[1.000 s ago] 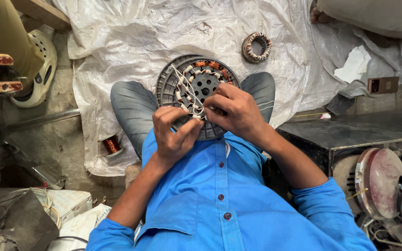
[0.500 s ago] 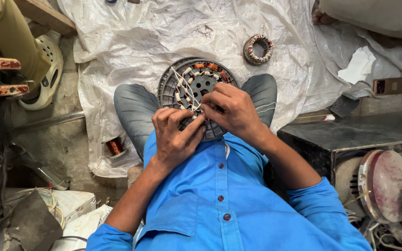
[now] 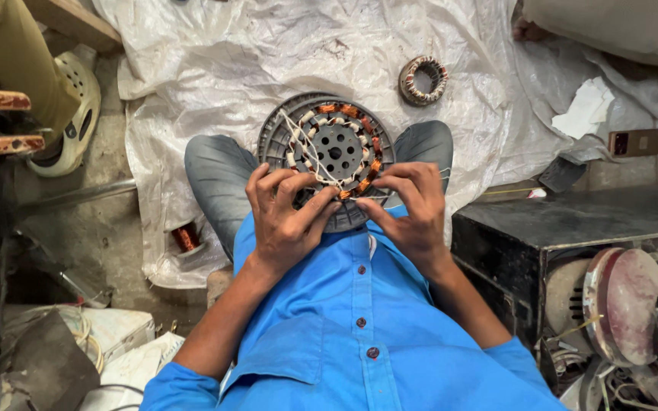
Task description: The person sits cross-legged on the floor and uses a white string to tie and secure copper windings on a motor stator. They repeatedly wrap the string around the windings and pull it tight to hold them in place.
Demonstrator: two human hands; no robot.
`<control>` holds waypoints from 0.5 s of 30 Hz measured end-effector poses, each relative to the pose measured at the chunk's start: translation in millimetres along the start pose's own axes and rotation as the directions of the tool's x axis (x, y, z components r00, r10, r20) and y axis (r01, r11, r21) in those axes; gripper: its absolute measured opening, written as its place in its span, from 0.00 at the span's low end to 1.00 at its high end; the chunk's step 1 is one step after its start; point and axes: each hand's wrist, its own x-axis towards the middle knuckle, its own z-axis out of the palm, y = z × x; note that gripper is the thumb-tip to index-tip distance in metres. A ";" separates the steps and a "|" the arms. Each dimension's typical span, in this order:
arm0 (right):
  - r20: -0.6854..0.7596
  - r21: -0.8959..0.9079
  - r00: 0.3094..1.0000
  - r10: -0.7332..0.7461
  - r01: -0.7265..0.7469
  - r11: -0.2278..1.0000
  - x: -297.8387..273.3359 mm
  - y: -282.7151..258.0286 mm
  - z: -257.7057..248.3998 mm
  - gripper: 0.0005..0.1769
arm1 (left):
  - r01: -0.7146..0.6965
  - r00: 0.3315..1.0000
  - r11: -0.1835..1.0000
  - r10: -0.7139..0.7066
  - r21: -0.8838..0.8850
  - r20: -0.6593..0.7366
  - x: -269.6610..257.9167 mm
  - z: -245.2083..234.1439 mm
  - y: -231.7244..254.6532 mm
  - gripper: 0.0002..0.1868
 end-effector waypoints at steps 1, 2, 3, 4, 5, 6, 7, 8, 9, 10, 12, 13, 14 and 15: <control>0.023 -0.023 0.999 0.029 -0.029 0.999 -5.7 -1.1 -0.7 0.20 | 0.002 1.000 1.000 -0.002 -0.005 -0.009 -1.2 0.1 0.8 0.14; 0.039 -0.050 0.998 0.054 -0.052 0.997 -8.9 -0.4 0.4 0.21 | 0.001 1.000 1.000 -0.001 -0.012 -0.018 -0.5 0.8 -0.4 0.15; 0.053 -0.078 0.995 0.079 -0.074 0.994 -11.3 1.6 2.5 0.21 | -0.001 1.000 1.000 0.001 -0.020 -0.028 0.2 1.7 -1.4 0.15; 0.052 -0.081 0.997 0.053 -0.048 0.996 -15.7 3.4 4.1 0.18 | -0.004 0.999 0.999 0.003 -0.035 -0.032 -0.3 2.7 -1.4 0.15; 0.052 -0.084 0.998 0.027 -0.023 0.996 -20.3 6.4 5.6 0.16 | -0.004 1.000 0.999 0.003 -0.042 -0.028 -1.0 3.5 -1.4 0.15; 0.048 -0.086 0.999 0.000 0.004 0.996 -24.9 10.7 7.1 0.13 | -0.008 1.000 0.999 0.007 -0.048 -0.025 -1.2 3.5 -2.4 0.16; 0.046 -0.055 0.999 -0.025 0.028 0.998 -29.4 17.7 5.6 0.13 | -0.011 1.000 0.999 0.010 -0.053 -0.022 -1.4 3.7 -2.8 0.16; 0.042 -0.026 0.998 -0.054 0.055 0.998 -32.4 28.8 0.4 0.13 | -0.014 1.000 0.999 0.013 -0.048 -0.019 -1.0 4.2 -3.2 0.16; 0.036 0.003 0.996 -0.082 0.082 0.997 -37.0 41.2 -7.3 0.12 | -0.016 1.000 0.999 0.015 -0.042 -0.017 -1.1 4.2 -3.3 0.16; 0.007 0.096 1.000 -0.008 0.007 0.995 -43.0 57.3 -22.2 0.10 | -0.013 1.000 0.999 0.012 -0.032 -0.015 -2.5 3.6 -2.7 0.16; -0.227 -0.366 0.969 -0.098 0.008 0.931 -52.4 101.5 -68.6 0.04 | -0.004 1.000 0.999 0.004 -0.034 -0.021 -4.2 4.2 -2.9 0.16; -0.365 -0.053 0.918 0.155 -0.186 0.981 -59.1 122.8 -94.2 0.08 | -0.001 1.000 0.999 0.000 -0.037 -0.024 -5.0 4.6 -3.0 0.16; -0.466 0.064 0.831 0.305 -0.312 0.948 -64.8 144.0 -120.7 0.07 | 0.004 1.000 0.999 -0.005 -0.036 -0.023 -6.0 5.7 -2.3 0.16; -0.577 0.105 0.714 0.398 -0.418 0.902 -70.2 161.3 -148.2 0.07 | 0.009 1.000 0.999 -0.009 -0.035 -0.022 -6.7 6.4 -2.3 0.16</control>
